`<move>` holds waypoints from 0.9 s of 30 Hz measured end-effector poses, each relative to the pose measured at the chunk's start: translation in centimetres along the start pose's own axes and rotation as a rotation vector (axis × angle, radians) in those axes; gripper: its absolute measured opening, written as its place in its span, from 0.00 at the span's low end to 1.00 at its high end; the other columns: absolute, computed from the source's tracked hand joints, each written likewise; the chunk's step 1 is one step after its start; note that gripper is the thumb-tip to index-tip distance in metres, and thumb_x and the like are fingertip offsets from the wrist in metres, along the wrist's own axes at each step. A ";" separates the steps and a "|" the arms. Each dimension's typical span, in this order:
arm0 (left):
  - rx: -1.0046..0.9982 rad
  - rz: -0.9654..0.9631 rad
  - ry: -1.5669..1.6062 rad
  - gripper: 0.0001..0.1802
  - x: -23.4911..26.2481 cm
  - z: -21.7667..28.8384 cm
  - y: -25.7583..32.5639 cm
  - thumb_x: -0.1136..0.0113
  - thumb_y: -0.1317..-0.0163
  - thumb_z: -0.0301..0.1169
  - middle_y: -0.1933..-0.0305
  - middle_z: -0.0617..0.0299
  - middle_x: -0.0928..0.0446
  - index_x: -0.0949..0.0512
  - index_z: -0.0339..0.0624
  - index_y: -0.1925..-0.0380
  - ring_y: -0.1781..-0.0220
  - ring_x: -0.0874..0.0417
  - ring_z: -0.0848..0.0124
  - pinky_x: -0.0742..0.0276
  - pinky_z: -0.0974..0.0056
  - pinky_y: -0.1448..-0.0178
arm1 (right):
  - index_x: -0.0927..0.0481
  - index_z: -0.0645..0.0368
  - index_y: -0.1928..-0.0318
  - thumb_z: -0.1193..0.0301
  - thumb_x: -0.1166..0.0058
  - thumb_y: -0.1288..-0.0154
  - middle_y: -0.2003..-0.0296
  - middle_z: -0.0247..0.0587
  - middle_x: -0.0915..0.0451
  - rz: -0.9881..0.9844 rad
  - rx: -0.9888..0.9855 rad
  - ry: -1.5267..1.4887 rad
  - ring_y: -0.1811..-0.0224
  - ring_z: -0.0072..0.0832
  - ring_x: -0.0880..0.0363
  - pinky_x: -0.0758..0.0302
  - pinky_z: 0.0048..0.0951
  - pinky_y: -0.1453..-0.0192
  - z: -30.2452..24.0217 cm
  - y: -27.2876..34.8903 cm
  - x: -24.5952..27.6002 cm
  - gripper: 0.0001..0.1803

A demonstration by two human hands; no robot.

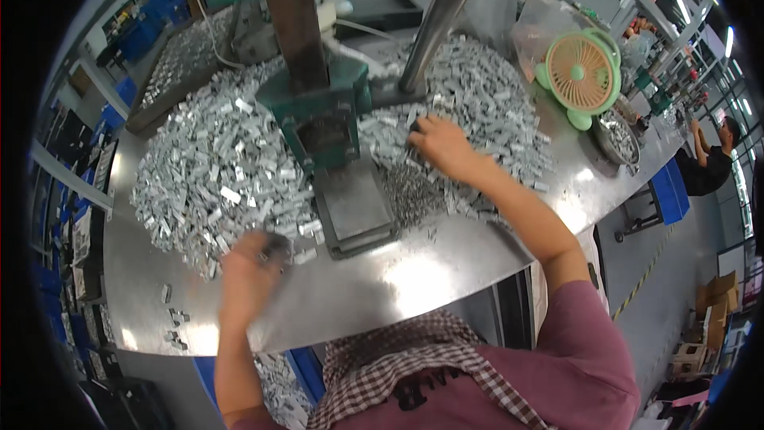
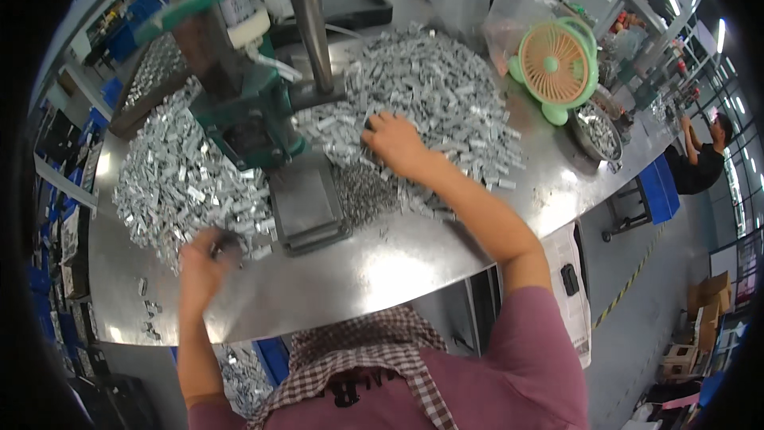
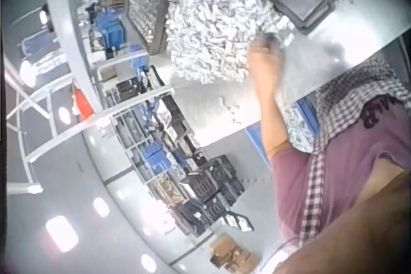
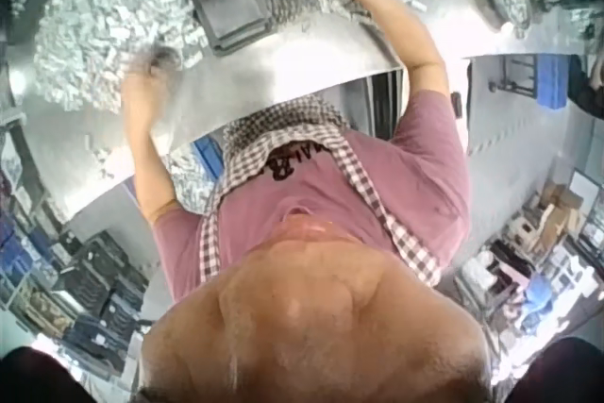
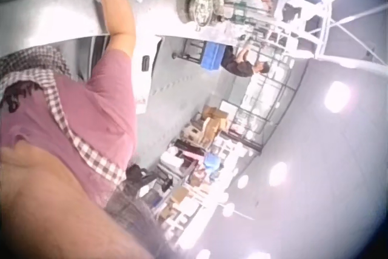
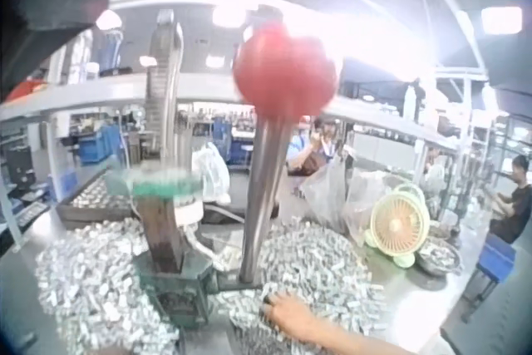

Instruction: The person repeatedly fits metal pieces and pins together, positions them under a manual press, pulls the press lever down, and drops the assembled parts into a container. The person then unties their apron and picks up a mask.

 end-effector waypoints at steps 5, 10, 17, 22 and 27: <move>-0.456 -0.042 -0.373 0.11 -6.2 0.9 3.3 0.41 0.56 0.24 0.70 0.56 0.27 0.25 0.40 0.69 0.64 0.27 0.58 0.28 0.57 0.62 | 0.28 0.58 0.66 0.73 0.48 0.49 0.67 0.42 0.30 0.247 -0.085 -0.193 0.61 0.40 0.30 0.31 0.37 0.61 -1.0 0.6 1.6 0.08; -0.421 -0.002 -0.190 0.10 -7.1 -0.2 3.9 0.39 0.53 0.27 0.70 0.59 0.24 0.24 0.41 0.68 0.64 0.25 0.60 0.27 0.59 0.62 | 0.32 0.59 0.72 0.72 0.50 0.52 0.73 0.45 0.32 0.143 0.128 -0.310 0.70 0.40 0.29 0.31 0.40 0.68 -10.1 5.9 6.5 0.07; 0.112 -0.137 0.265 0.10 -5.7 0.8 3.3 0.39 0.47 0.27 0.71 0.53 0.20 0.22 0.37 0.64 0.72 0.20 0.64 0.26 0.67 0.67 | 0.28 0.59 0.64 0.70 0.55 0.46 0.67 0.39 0.30 -0.043 0.234 -0.333 0.60 0.34 0.30 0.33 0.34 0.56 -13.5 9.1 5.3 0.09; 0.289 -0.159 0.809 0.11 -6.7 1.5 3.1 0.43 0.44 0.22 0.67 0.56 0.20 0.25 0.31 0.60 0.66 0.20 0.73 0.26 0.72 0.61 | 0.28 0.58 0.59 0.71 0.54 0.45 0.65 0.40 0.29 -0.230 0.231 -0.440 0.57 0.35 0.30 0.32 0.34 0.53 -13.1 7.1 6.2 0.12; 0.270 -0.144 0.956 0.16 -7.2 2.4 2.7 0.44 0.44 0.19 0.61 0.56 0.21 0.28 0.31 0.53 0.60 0.21 0.73 0.26 0.72 0.55 | 0.28 0.60 0.58 0.71 0.50 0.44 0.64 0.43 0.27 -0.097 0.088 -0.734 0.58 0.40 0.27 0.29 0.36 0.55 -13.4 5.6 8.1 0.12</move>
Point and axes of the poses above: each hand's wrist, its own y-axis away from the middle knuckle, its own x-axis out of the back of the hand, z = x × y, the point moved 1 cm from there along -y, towards the middle knuckle
